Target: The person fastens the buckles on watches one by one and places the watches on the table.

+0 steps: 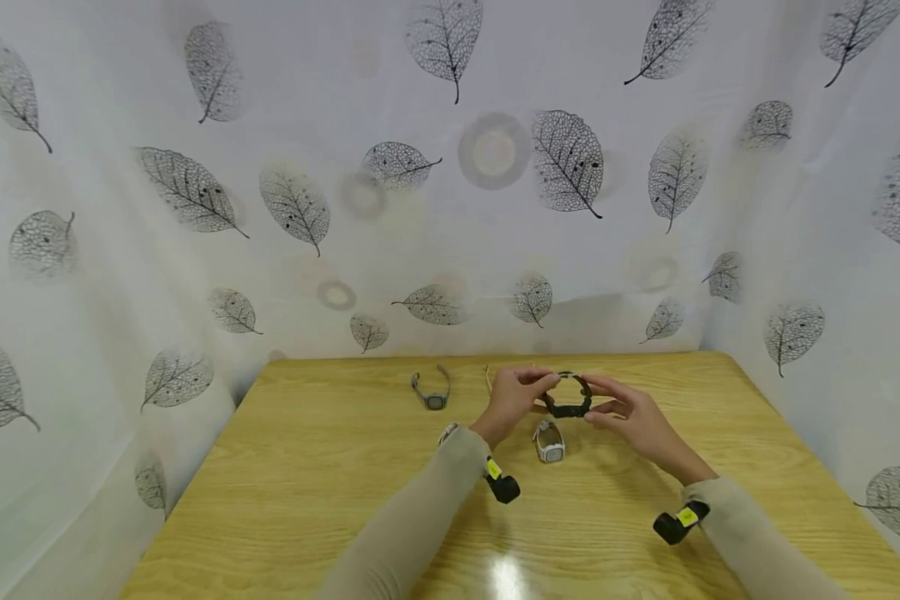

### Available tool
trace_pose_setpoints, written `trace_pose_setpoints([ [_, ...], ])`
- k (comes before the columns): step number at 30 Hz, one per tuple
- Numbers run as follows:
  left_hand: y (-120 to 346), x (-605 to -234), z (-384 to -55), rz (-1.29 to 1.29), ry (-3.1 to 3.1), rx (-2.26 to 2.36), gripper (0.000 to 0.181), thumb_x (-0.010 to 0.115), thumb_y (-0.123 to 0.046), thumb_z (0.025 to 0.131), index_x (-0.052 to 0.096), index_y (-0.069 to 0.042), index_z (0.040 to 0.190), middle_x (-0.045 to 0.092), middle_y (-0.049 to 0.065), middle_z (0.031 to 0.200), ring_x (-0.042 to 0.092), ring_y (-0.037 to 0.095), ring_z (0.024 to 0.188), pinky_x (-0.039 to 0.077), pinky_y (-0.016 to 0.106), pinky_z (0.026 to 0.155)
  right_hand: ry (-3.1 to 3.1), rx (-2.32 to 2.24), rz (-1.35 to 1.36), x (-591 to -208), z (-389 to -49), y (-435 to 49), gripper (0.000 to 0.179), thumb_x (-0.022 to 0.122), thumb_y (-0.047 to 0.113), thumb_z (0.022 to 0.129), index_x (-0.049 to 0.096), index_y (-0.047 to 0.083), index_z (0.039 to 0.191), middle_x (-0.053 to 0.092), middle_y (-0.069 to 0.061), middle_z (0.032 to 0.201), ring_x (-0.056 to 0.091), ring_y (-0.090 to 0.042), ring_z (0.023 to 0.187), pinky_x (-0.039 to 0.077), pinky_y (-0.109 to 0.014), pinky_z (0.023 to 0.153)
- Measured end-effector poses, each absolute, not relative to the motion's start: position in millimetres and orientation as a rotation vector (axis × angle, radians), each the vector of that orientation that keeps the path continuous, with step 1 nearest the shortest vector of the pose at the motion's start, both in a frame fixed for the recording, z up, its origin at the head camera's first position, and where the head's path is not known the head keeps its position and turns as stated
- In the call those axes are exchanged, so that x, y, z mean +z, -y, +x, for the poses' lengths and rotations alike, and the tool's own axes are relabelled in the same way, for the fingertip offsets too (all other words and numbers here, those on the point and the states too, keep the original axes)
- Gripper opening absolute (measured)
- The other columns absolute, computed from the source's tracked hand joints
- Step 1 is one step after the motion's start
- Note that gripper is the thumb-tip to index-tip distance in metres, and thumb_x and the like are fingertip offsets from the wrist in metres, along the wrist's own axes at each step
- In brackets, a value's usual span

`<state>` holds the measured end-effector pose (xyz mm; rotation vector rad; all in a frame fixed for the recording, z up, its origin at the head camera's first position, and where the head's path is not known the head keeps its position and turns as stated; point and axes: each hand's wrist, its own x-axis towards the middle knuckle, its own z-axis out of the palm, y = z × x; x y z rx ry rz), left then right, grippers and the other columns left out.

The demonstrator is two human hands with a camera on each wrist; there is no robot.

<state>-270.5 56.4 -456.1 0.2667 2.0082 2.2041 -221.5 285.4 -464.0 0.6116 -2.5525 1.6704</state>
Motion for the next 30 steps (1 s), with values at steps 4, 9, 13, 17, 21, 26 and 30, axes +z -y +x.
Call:
trace_pose_setpoints([
  [4,-59,-457,-271,0.213,-1.980,2.218,0.014,0.080,-0.021,0.092,0.080,-0.010,0.101,0.075,0.013,0.100,0.072,0.038,0.090,0.064,0.039,0.065,2.568,1.652,0.590,-465,-222,-285,0.062,0.073,0.016,0.097,0.048,0.012,0.154,0.050,-0.028,0.146,0.069,-0.029,0.106,0.061,-0.032,0.083],
  [9,-59,-457,-272,0.200,-1.926,2.233,0.019,0.080,-0.019,0.092,0.079,-0.008,0.107,0.075,0.007,0.099,0.070,0.042,0.104,0.064,0.039,0.071,2.594,1.620,0.571,-461,-225,-288,0.061,0.072,0.019,0.099,0.048,0.011,0.154,0.053,-0.029,0.142,0.070,-0.021,0.105,0.062,-0.044,0.083],
  [13,-60,-457,-273,0.243,-1.869,2.226,0.031,0.082,-0.013,0.089,0.076,-0.006,0.119,0.074,0.011,0.113,0.072,0.034,0.106,0.062,0.043,0.084,2.585,1.686,0.550,-457,-231,-294,0.061,0.070,0.016,0.100,0.045,0.007,0.155,0.051,-0.031,0.142,0.071,-0.018,0.102,0.059,-0.051,0.085],
  [17,-60,-456,-273,0.302,-1.950,2.132,0.049,0.086,-0.010,0.084,0.071,-0.012,0.130,0.069,0.015,0.128,0.073,0.021,0.103,0.059,0.047,0.093,2.597,1.735,0.539,-452,-239,-298,0.062,0.067,0.017,0.102,0.041,0.006,0.157,0.044,-0.030,0.149,0.071,-0.032,0.107,0.056,-0.054,0.091],
  [21,-62,-456,-273,0.324,-2.069,2.040,0.061,0.088,-0.006,0.081,0.066,-0.015,0.138,0.066,0.018,0.132,0.072,0.017,0.102,0.059,0.047,0.091,2.643,1.703,0.533,-449,-245,-299,0.061,0.066,0.021,0.103,0.041,0.006,0.157,0.041,-0.027,0.155,0.068,-0.042,0.109,0.055,-0.057,0.094],
  [26,-65,-459,-275,0.329,-2.218,1.969,0.062,0.086,-0.004,0.083,0.064,-0.015,0.141,0.067,0.015,0.129,0.071,0.016,0.099,0.061,0.045,0.086,2.667,1.656,0.520,-449,-250,-296,0.060,0.066,0.021,0.103,0.043,0.003,0.155,0.046,-0.032,0.150,0.069,-0.045,0.106,0.054,-0.058,0.095],
  [30,-68,-461,-278,0.305,-2.311,1.936,0.060,0.085,-0.006,0.085,0.064,-0.015,0.141,0.066,0.011,0.132,0.071,0.014,0.097,0.063,0.038,0.079,2.675,1.666,0.465,-451,-255,-295,0.061,0.066,0.026,0.103,0.044,0.003,0.155,0.047,-0.030,0.150,0.069,-0.044,0.107,0.053,-0.058,0.097],
])
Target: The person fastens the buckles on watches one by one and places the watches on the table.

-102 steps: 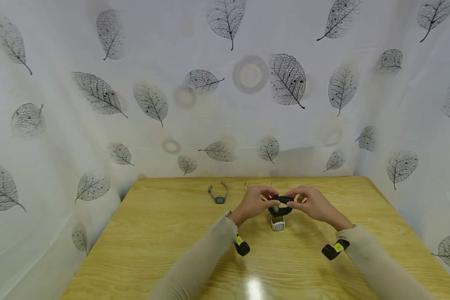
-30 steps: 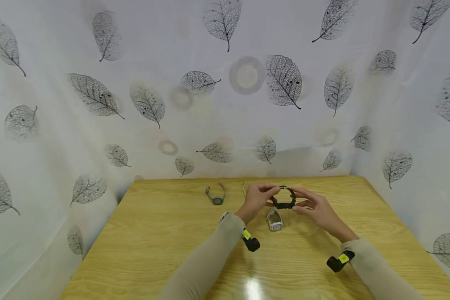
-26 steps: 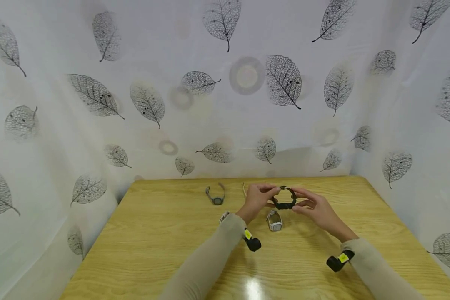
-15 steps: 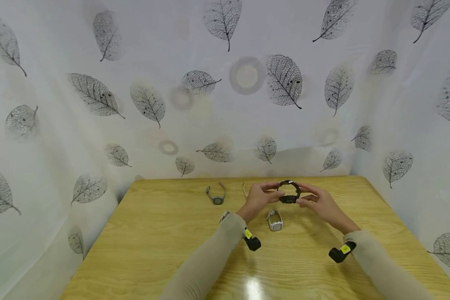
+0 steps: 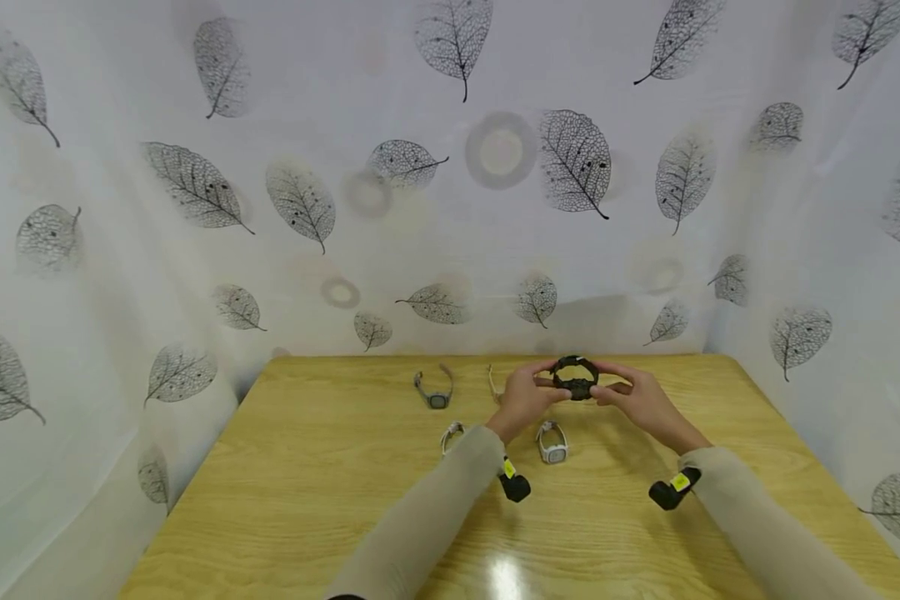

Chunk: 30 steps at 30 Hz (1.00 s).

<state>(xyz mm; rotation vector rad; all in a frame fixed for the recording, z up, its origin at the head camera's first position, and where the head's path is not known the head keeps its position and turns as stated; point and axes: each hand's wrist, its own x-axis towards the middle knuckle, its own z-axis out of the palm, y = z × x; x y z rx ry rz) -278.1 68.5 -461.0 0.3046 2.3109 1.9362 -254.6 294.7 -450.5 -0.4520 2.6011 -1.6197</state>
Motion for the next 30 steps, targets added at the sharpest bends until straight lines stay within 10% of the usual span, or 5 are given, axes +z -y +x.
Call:
trace_pose_setpoints([
  [9,-80,-467,-285,0.258,-2.476,1.846,0.052,0.085,-0.016,0.087,0.068,-0.013,0.136,0.068,0.002,0.133,0.066,0.007,0.081,0.058,0.027,0.062,-2.704,-1.562,-0.379,-460,-264,-297,0.057,0.063,0.025,0.105,0.045,-0.002,0.152,0.046,-0.029,0.151,0.070,-0.043,0.106,0.054,-0.058,0.096],
  [22,-92,-477,-294,0.158,-2.436,1.816,0.053,0.085,-0.008,0.085,0.067,-0.003,0.134,0.068,0.011,0.132,0.073,0.017,0.077,0.061,0.028,0.068,-2.670,-1.575,-0.283,-476,-277,-299,0.052,0.063,0.014,0.104,0.047,-0.009,0.147,0.052,-0.033,0.144,0.072,-0.039,0.102,0.062,-0.034,0.079],
  [30,-92,-480,-305,0.213,-2.479,1.718,0.046,0.088,-0.011,0.083,0.072,-0.003,0.126,0.071,0.011,0.125,0.071,0.021,0.101,0.060,0.033,0.083,-2.665,-1.531,-0.256,-480,-283,-302,0.052,0.061,0.017,0.105,0.046,-0.009,0.148,0.058,-0.034,0.136,0.073,-0.035,0.098,0.062,-0.034,0.077],
])
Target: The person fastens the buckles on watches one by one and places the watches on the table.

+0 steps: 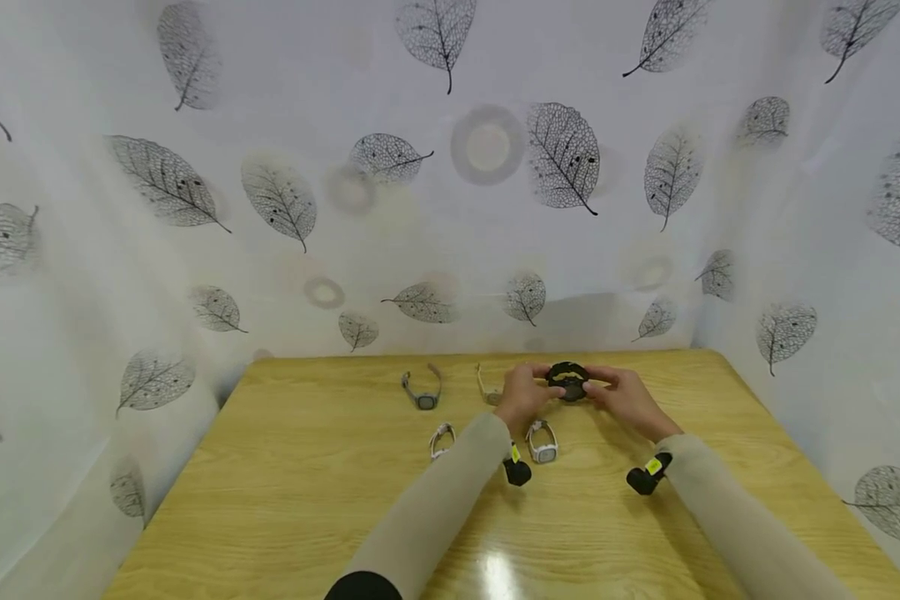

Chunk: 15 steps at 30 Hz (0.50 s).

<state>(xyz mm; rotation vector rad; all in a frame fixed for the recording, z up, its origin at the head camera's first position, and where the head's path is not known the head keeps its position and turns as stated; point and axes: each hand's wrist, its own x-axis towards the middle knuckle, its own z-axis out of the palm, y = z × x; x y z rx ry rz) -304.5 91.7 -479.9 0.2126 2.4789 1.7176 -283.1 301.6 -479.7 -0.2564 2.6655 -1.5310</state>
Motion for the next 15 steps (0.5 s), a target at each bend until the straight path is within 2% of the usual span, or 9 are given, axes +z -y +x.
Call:
trace_pose_setpoints([
  [7,-88.4,-481.3,-308.4,0.249,-2.499,1.626,0.041,0.087,-0.015,0.085,0.074,-0.003,0.122,0.074,0.007,0.116,0.070,0.016,0.094,0.059,0.028,0.078,-2.567,-1.587,-0.241,-481.8,-284.9,-300.4,0.049,0.059,0.012,0.106,0.046,-0.011,0.148,0.048,-0.035,0.146,0.070,-0.036,0.107,0.062,-0.034,0.081],
  [15,-87.1,-480.7,-310.4,0.338,-2.571,1.481,0.045,0.082,-0.027,0.091,0.071,-0.003,0.128,0.074,0.008,0.119,0.068,0.017,0.101,0.058,0.032,0.087,-2.515,-1.592,-0.270,-477.8,-279.9,-300.8,0.053,0.055,0.011,0.108,0.036,-0.015,0.151,0.041,-0.040,0.149,0.068,-0.040,0.110,0.061,-0.037,0.086],
])
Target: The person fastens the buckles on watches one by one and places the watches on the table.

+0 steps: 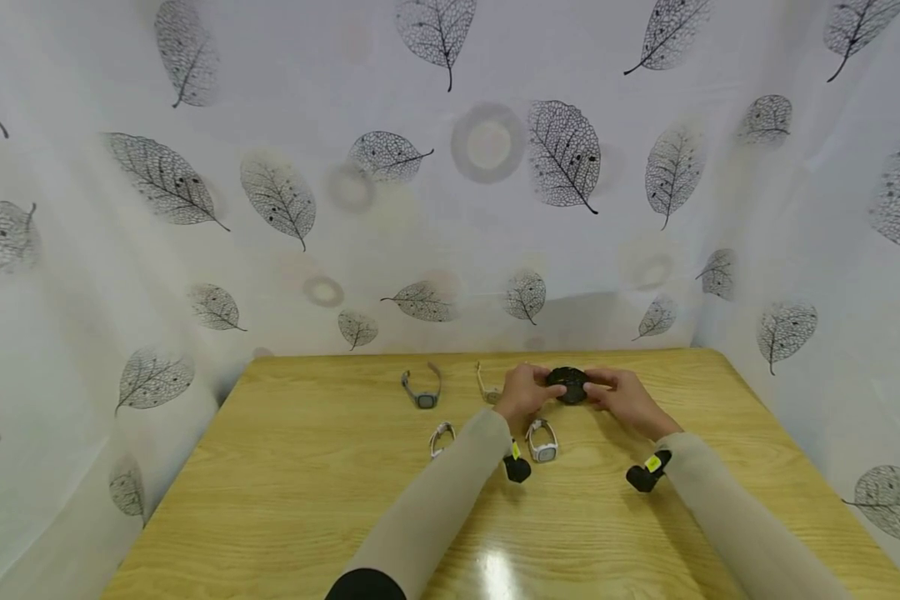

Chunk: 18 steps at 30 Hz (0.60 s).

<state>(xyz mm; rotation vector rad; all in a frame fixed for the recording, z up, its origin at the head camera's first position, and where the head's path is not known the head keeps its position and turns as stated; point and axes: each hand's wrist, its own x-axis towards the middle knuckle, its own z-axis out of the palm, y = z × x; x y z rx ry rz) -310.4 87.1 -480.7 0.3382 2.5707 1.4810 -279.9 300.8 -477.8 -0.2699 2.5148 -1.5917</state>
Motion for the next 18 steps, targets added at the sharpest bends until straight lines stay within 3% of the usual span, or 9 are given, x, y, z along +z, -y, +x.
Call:
trace_pose_setpoints([
  [4,-87.0,-479.8,-310.8,0.334,-2.550,1.466,0.046,0.080,-0.028,0.093,0.070,-0.004,0.130,0.074,0.008,0.120,0.066,0.015,0.070,0.058,0.029,0.074,-2.511,-1.597,-0.279,-478.8,-280.8,-302.1,0.052,0.054,0.009,0.108,0.037,-0.016,0.149,0.042,-0.041,0.147,0.068,-0.041,0.110,0.061,-0.037,0.087],
  [8,-88.3,-479.3,-310.6,0.294,-2.485,1.507,0.046,0.079,-0.026,0.094,0.068,-0.004,0.133,0.073,0.010,0.119,0.049,0.016,0.041,0.051,0.027,0.052,-2.494,-1.618,-0.278,-480.2,-281.6,-302.9,0.051,0.053,0.009,0.108,0.037,-0.016,0.150,0.042,-0.040,0.148,0.066,-0.041,0.113,0.060,-0.037,0.088],
  [12,-89.9,-479.0,-310.3,0.271,-2.453,1.545,0.047,0.079,-0.024,0.094,0.067,-0.003,0.134,0.073,0.009,0.119,0.044,0.013,0.039,0.043,0.027,0.044,-2.493,-1.626,-0.282,-480.7,-281.3,-303.1,0.051,0.053,0.010,0.108,0.037,-0.015,0.150,0.042,-0.040,0.148,0.066,-0.041,0.114,0.061,-0.037,0.087],
  [18,-90.3,-479.3,-310.2,0.268,-2.457,1.546,0.047,0.079,-0.023,0.093,0.067,-0.003,0.134,0.074,0.009,0.116,0.044,0.013,0.040,0.042,0.026,0.043,-2.509,-1.616,-0.298,-482.1,-280.8,-303.8,0.051,0.053,0.010,0.108,0.037,-0.015,0.150,0.042,-0.040,0.147,0.066,-0.042,0.113,0.061,-0.038,0.086],
])
